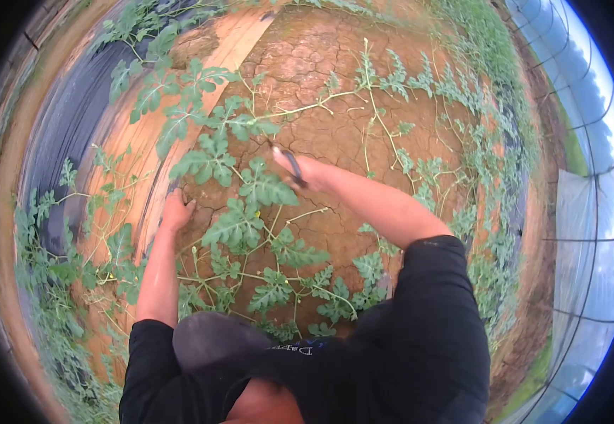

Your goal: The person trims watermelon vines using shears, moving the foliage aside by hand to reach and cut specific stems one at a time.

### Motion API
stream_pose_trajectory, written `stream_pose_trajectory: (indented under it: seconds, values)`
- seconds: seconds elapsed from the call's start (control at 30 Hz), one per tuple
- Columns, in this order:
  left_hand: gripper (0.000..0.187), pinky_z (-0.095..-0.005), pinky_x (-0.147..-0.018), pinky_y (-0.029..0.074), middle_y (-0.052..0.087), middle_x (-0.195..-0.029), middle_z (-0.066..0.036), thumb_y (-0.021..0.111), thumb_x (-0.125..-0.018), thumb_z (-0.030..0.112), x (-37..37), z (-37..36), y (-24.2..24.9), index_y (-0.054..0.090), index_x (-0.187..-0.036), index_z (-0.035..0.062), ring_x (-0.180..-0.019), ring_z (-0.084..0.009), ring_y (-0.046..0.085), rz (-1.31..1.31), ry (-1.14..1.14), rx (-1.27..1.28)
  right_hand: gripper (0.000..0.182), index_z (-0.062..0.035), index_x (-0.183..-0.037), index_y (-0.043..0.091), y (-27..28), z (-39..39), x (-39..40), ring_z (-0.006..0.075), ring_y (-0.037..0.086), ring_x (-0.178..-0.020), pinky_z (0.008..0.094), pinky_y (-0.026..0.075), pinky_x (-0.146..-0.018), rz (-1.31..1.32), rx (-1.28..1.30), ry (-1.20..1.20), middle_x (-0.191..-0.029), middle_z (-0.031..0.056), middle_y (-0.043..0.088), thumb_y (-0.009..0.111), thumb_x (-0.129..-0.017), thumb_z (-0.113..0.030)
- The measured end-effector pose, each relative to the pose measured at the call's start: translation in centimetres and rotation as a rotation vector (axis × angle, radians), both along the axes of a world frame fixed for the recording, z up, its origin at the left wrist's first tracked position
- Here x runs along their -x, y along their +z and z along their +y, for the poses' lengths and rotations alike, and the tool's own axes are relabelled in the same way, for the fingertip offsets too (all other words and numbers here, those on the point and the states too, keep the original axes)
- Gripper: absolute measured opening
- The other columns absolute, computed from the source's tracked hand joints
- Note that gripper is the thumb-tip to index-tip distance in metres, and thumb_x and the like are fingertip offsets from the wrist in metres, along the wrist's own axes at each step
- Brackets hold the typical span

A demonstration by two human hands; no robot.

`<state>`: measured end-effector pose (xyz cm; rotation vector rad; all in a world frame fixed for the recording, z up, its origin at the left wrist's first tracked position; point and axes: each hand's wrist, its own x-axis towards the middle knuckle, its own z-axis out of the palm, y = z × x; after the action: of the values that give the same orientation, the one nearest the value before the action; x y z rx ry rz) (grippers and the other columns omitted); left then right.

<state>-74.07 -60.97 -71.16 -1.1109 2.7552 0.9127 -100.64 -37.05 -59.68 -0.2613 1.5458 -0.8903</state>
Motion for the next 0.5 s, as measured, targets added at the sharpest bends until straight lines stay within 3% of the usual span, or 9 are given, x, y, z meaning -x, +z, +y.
stream_pose_trajectory:
  seconds: [0.03,0.1,0.17,0.2,0.27,0.33,0.37,0.43,0.5]
  values:
    - [0.038,-0.0476,-0.082,0.047,0.062,-0.096,-0.025,0.072,-0.076,0.029,0.0,0.0,-0.1,0.059,-0.095,-0.0021,-0.095,-0.0397,0.058,-0.038,-0.006,0.019,0.072,-0.0088,-0.084,0.061,1.5,2.8,0.0,0.0106,0.036,-0.046,0.0281,0.025,-0.045,0.042,0.010,0.108,-0.052,-0.0008,0.040,0.038,-0.084,-0.077]
    - [0.041,-0.0469,-0.083,0.048,0.062,-0.096,-0.026,0.072,-0.077,0.029,0.0,-1.0,1.0,0.058,-0.099,-0.0030,-0.096,-0.0392,0.059,-0.094,0.001,0.060,0.069,-0.0094,-0.077,0.059,4.0,8.1,-0.8,0.0114,0.036,-0.045,0.0281,0.026,-0.045,0.267,-0.156,0.188,-0.050,-0.0011,0.041,0.040,-0.086,-0.075]
    - [0.044,-0.0464,-0.084,0.048,0.064,-0.093,-0.027,0.069,-0.080,0.034,1.2,-1.7,2.5,0.057,-0.103,-0.0021,-0.095,-0.0386,0.062,-0.252,-0.144,-0.146,0.068,-0.0091,-0.074,0.058,4.4,13.9,-1.6,0.0122,0.040,-0.047,0.0284,0.029,-0.046,0.135,-0.146,0.143,-0.053,0.0000,0.044,0.042,-0.086,-0.074]
    - [0.044,-0.0464,-0.084,0.048,0.064,-0.093,-0.027,0.069,-0.080,0.034,1.6,-2.2,2.7,0.057,-0.103,-0.0021,-0.095,-0.0386,0.062,-0.269,-0.136,-0.133,0.067,-0.0085,-0.074,0.058,5.2,16.2,-2.2,0.0118,0.041,-0.048,0.0285,0.031,-0.046,0.163,-0.180,0.136,-0.054,0.0004,0.045,0.043,-0.086,-0.073]
    - [0.042,-0.0470,-0.085,0.048,0.066,-0.091,-0.024,0.064,-0.084,0.038,3.0,-2.8,2.5,0.059,-0.102,-0.0002,-0.091,-0.0387,0.063,-0.229,-0.354,-0.074,0.067,-0.0079,-0.075,0.057,5.4,20.3,-3.4,0.0114,0.042,-0.049,0.0285,0.033,-0.047,0.179,-0.202,0.113,-0.055,0.0007,0.045,0.044,-0.086,-0.072]
    - [0.041,-0.0469,-0.083,0.048,0.066,-0.090,-0.023,0.062,-0.085,0.039,5.8,-1.5,6.0,0.061,-0.098,0.0003,-0.090,-0.0383,0.064,-0.174,-0.356,-0.099,0.073,-0.0038,-0.084,0.060,4.4,24.1,-4.6,0.0187,0.055,-0.058,0.0334,0.043,-0.056,0.275,-0.230,0.042,-0.064,0.0070,0.056,0.043,-0.085,-0.074]
    - [0.041,-0.0468,-0.083,0.048,0.067,-0.090,-0.022,0.061,-0.085,0.040,7.4,-0.5,8.1,0.061,-0.096,0.0005,-0.090,-0.0381,0.064,-0.140,-0.365,-0.113,0.073,-0.0038,-0.084,0.060,3.6,25.8,-5.4,0.0187,0.055,-0.058,0.0334,0.043,-0.056,0.270,-0.226,0.018,-0.064,0.0070,0.056,0.043,-0.085,-0.074]
    - [0.039,-0.0461,-0.080,0.048,0.067,-0.089,-0.021,0.061,-0.086,0.039,10.8,1.4,12.4,0.062,-0.094,0.0010,-0.089,-0.0374,0.064,-0.169,-0.430,-0.136,0.079,-0.0005,-0.094,0.060,2.4,28.7,-6.3,0.0314,0.065,-0.077,0.0413,0.049,-0.071,0.670,-0.377,0.378,-0.079,0.0171,0.065,0.042,-0.082,-0.077]
    - [0.037,-0.0455,-0.078,0.049,0.067,-0.088,-0.020,0.061,-0.086,0.037,13.7,3.6,15.1,0.062,-0.094,0.0013,-0.088,-0.0369,0.064,-0.231,-0.515,-0.143,0.081,0.0002,-0.097,0.060,4.7,28.7,-7.5,0.0359,0.064,-0.086,0.0441,0.048,-0.078,0.706,-0.459,0.466,-0.086,0.0208,0.065,0.042,-0.081,-0.077]
